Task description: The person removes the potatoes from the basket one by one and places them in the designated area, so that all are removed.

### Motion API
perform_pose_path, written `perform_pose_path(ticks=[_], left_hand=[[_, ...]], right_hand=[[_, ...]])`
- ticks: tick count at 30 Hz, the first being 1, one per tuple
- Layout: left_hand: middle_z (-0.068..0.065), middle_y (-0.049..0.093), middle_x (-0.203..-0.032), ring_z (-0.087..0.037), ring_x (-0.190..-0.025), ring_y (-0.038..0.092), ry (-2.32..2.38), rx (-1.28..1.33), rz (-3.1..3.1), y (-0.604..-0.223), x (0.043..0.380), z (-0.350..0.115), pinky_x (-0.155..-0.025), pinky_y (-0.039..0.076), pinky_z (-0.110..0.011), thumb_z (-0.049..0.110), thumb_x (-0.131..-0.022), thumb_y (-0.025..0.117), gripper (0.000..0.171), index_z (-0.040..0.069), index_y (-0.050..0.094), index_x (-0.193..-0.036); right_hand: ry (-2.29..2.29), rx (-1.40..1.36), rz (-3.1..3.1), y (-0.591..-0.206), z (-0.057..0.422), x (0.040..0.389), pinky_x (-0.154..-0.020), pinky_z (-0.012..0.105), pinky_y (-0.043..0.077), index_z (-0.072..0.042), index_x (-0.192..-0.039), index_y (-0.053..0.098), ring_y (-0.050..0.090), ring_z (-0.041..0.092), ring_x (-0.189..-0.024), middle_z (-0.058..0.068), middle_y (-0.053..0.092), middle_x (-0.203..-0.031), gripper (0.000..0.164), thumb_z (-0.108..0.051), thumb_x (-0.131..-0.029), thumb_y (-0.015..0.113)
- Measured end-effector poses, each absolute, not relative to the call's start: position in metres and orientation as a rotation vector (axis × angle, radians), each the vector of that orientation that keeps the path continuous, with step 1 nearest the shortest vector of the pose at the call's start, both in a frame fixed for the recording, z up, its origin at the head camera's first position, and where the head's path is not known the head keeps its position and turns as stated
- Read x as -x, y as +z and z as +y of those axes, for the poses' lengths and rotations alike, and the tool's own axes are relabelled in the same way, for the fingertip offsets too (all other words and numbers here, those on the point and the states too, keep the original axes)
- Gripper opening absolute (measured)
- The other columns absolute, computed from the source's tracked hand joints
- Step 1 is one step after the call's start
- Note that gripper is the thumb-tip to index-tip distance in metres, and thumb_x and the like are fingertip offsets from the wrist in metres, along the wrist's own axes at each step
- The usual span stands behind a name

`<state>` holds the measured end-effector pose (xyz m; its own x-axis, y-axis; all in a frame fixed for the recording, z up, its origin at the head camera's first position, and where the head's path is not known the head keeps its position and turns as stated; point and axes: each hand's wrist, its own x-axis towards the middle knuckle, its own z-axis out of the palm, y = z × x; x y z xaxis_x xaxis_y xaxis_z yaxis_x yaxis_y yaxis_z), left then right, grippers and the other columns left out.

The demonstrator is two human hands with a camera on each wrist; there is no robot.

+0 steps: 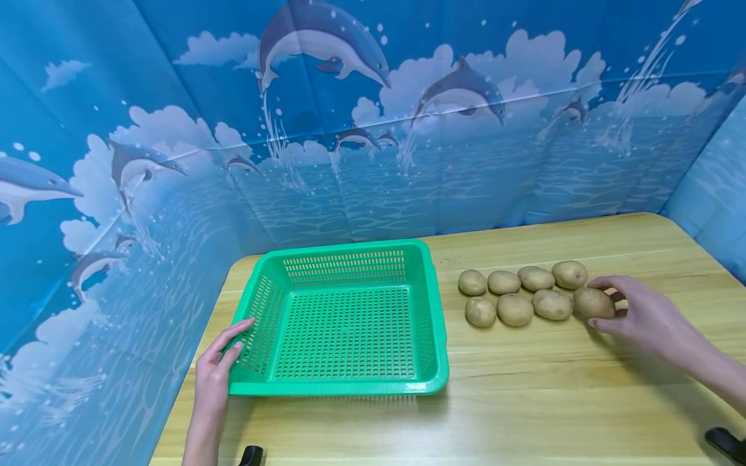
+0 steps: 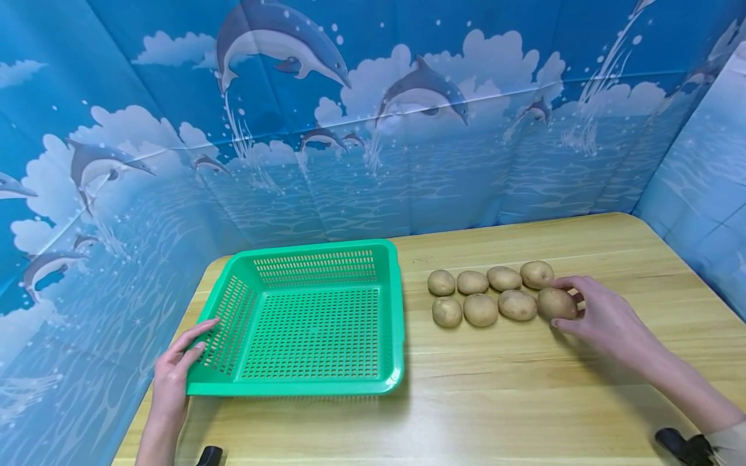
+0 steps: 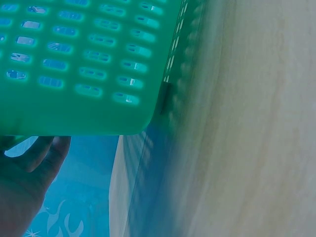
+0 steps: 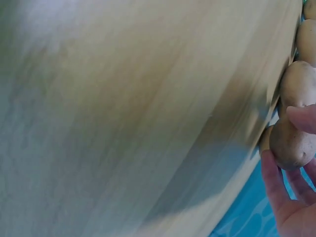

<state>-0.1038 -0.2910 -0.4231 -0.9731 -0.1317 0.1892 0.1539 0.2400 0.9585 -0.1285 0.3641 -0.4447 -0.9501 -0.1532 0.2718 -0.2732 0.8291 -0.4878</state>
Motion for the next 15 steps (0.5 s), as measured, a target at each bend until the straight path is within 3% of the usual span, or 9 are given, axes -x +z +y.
perform_pose_path(ticks=[3,5,15], left_hand=[[-0.011,0.056,-0.139,-0.016,-0.139,0.037,-1.801,0.017,-2.285,-0.4237,0.1039,-0.291,-0.11,0.024,-0.043,0.005,-0.103,0.046,0.033,0.002,0.059,-0.134],[-0.011,0.056,-0.139,-0.016,-0.139,0.037,-1.8,0.016,-2.286,-0.4241,0.1039,-0.291,-0.11,0.024,-0.043,0.005,-0.103,0.046,0.033,0.002,0.059,-0.134],[-0.011,0.056,-0.139,-0.016,-0.138,0.037,-1.793,0.023,-2.284,-0.4239,0.1037,-0.2903,-0.111,0.024,-0.041,0.005,-0.103,0.046,0.033,0.001,0.058,-0.134]], right_hand=[[0.782,-0.31,-2.837,-0.4472,0.3656,0.131,-0.057,0.025,0.048,0.005,-0.121,0.057,0.064,0.029,-0.087,0.026,0.062,-0.107,0.066,-0.008,-0.066,0.09],[0.79,-0.304,-2.864,-0.4487,0.3665,0.1324,-0.057,0.025,0.047,0.005,-0.122,0.055,0.063,0.041,-0.087,0.028,0.062,-0.107,0.066,-0.008,-0.067,0.089],[0.802,-0.327,-2.879,-0.4528,0.3698,0.1375,-0.059,0.026,0.048,0.006,-0.127,0.054,0.062,0.043,-0.091,0.03,0.059,-0.113,0.067,-0.009,-0.071,0.088]])
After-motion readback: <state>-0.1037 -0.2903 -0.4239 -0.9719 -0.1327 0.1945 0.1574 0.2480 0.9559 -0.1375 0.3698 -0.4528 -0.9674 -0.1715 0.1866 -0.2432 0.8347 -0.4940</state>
